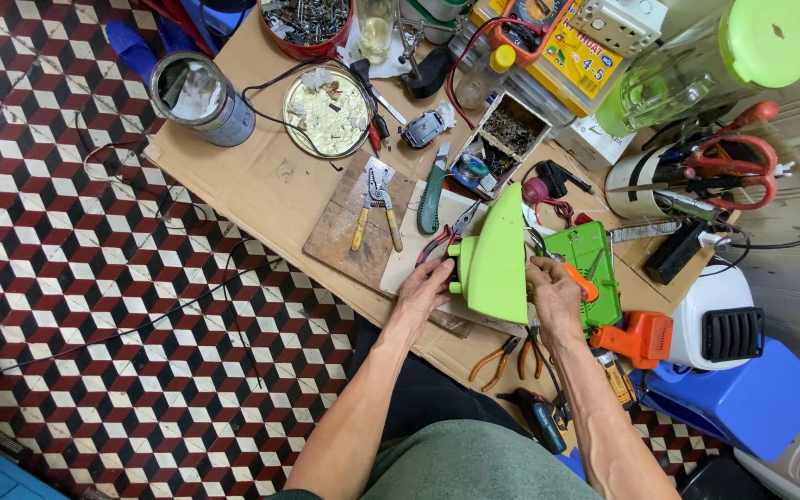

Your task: Repairing and reassembling the motor and base of a green blender on a workbench.

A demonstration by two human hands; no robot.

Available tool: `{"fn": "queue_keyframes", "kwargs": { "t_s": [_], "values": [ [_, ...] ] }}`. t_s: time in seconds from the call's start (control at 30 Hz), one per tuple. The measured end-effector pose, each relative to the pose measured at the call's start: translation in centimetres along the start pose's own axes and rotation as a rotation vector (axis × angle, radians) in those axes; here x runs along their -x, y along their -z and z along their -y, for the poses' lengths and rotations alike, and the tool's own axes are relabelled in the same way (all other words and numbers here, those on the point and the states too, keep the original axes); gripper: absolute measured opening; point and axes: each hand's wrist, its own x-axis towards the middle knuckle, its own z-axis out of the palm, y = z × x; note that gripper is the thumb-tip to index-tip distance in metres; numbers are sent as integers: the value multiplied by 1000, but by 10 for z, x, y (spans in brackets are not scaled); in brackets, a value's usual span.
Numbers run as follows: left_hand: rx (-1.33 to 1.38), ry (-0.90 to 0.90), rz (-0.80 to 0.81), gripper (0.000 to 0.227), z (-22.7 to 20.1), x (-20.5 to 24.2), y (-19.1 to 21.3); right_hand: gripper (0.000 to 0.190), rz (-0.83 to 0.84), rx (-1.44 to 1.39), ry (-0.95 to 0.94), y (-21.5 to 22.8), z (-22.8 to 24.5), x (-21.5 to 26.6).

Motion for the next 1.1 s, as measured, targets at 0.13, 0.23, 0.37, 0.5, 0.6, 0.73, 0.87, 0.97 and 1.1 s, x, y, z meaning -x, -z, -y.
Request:
{"fn": "queue_keyframes", "kwargs": {
  "t_s": [0.13,0.23,0.37,0.5,0.6,0.73,0.87,0.97,1.1],
  "values": [
    [11,-9,19,84,-3,3,-1,47,0,-11,7,2,-7,-5],
    [20,-17,33,84,-5,5,-2,46,2,-17,15,2,-7,-5],
    [4,-10,37,82,-8,7,-3,47,8,4,16,2,-4,-4],
    [-1,-4,51,80,-4,4,0,48,15,38,24,2,-3,-2],
    [6,-11,65,76,-3,4,1,48,14,36,21,2,0,-1],
    [3,-7,77,71,-6,7,0,48,9,46,22,1,3,1],
    [-8,-2,81,65,-8,9,-1,49,12,44,17,1,2,0],
    [-8,0,80,63,-10,12,-2,49,17,30,4,0,3,2],
    [12,7,69,64,-7,8,-3,47,23,26,11,2,0,-2]
  ]
}}
